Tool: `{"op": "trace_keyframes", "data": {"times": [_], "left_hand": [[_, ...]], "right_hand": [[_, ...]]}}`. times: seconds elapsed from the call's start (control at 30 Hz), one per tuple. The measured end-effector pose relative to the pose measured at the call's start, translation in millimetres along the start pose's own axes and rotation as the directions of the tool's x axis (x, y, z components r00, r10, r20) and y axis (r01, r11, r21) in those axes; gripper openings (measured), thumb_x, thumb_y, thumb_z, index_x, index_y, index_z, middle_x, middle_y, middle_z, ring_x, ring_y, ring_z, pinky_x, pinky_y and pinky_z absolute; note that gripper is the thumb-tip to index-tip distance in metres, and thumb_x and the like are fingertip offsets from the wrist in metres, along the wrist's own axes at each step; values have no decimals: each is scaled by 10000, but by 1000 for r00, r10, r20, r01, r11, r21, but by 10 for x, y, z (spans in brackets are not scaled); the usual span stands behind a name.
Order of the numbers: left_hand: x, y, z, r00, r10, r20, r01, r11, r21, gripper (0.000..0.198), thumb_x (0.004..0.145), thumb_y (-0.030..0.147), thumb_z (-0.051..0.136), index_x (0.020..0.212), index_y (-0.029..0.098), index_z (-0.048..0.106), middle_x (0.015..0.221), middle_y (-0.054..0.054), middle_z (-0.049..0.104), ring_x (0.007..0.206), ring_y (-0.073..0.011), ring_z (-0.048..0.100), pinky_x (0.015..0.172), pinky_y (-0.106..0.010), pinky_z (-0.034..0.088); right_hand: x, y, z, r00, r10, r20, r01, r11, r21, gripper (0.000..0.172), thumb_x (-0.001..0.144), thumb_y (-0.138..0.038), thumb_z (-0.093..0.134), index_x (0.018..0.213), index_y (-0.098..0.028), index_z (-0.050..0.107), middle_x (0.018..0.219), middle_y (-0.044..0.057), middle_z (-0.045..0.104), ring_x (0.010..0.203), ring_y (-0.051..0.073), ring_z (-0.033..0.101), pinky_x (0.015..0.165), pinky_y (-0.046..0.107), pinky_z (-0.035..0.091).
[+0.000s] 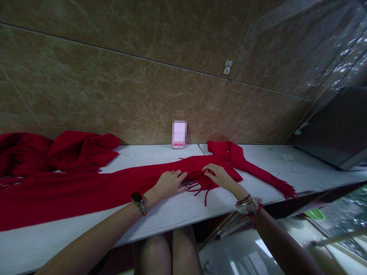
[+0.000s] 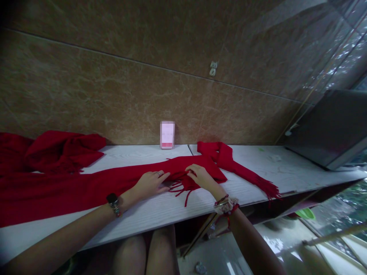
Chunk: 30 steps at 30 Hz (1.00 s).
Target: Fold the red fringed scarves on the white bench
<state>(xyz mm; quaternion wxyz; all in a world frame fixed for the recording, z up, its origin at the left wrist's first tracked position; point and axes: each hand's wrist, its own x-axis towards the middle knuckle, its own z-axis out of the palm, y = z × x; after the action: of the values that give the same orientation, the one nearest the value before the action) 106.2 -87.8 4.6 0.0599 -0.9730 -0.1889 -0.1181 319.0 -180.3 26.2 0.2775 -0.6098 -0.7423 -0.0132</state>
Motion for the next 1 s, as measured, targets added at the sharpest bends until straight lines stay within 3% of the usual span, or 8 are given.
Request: {"op": "trace_keyframes", "data": {"times": [0.13,0.23,0.37,0.63,0.83,1.0], "left_hand": [[208,159,17,1000,-13,-5,13,1000,20,305,847,274,487,1113,128,512,984,-140,592,877,-252,589,686,-335,465],[333,255,28,1000,2,-20,-1,999,50,236,861,132,417,1070,122,525,959,-142,592,875,-236,586,681,-323,453],[311,305,-7,999,32,-29,-28,993,117,232,870,98,389,1045,124,539,923,-134,603,875,-233,581,695,-329,443],[-245,-5,-207,995,-90,35,75,948,310,272,822,43,436,1005,166,596,969,-107,623,884,-216,590,711,-315,459],[-746,-354,-221,984,-54,168,-6,940,342,427,772,-26,412,1086,203,586,1047,-90,621,928,-195,596,778,-300,465],[-894,-616,-256,964,-27,265,-46,963,266,540,773,-29,369,1218,248,498,1171,-83,571,1038,-199,554,855,-323,436]], "right_hand": [[7,30,-18,1000,-1,9,1,999,-36,236,713,-71,562,927,-157,609,910,74,629,814,173,595,731,315,489],[5,52,-32,998,-14,57,18,997,-71,226,710,-34,541,863,-167,640,894,65,651,854,178,598,779,324,477],[-31,73,-52,996,-28,82,32,999,-40,164,746,-70,546,817,-164,661,813,53,674,779,166,614,734,298,485],[-203,119,-19,982,-132,132,122,989,82,176,760,-81,537,801,-175,680,800,42,672,759,143,616,718,255,487],[-273,143,12,983,-132,128,121,989,89,211,765,-96,519,826,-186,699,849,50,664,787,141,616,736,254,486],[-263,114,-21,979,-108,172,97,993,69,221,768,-108,519,857,-193,703,877,51,663,802,141,615,745,255,483]]}}
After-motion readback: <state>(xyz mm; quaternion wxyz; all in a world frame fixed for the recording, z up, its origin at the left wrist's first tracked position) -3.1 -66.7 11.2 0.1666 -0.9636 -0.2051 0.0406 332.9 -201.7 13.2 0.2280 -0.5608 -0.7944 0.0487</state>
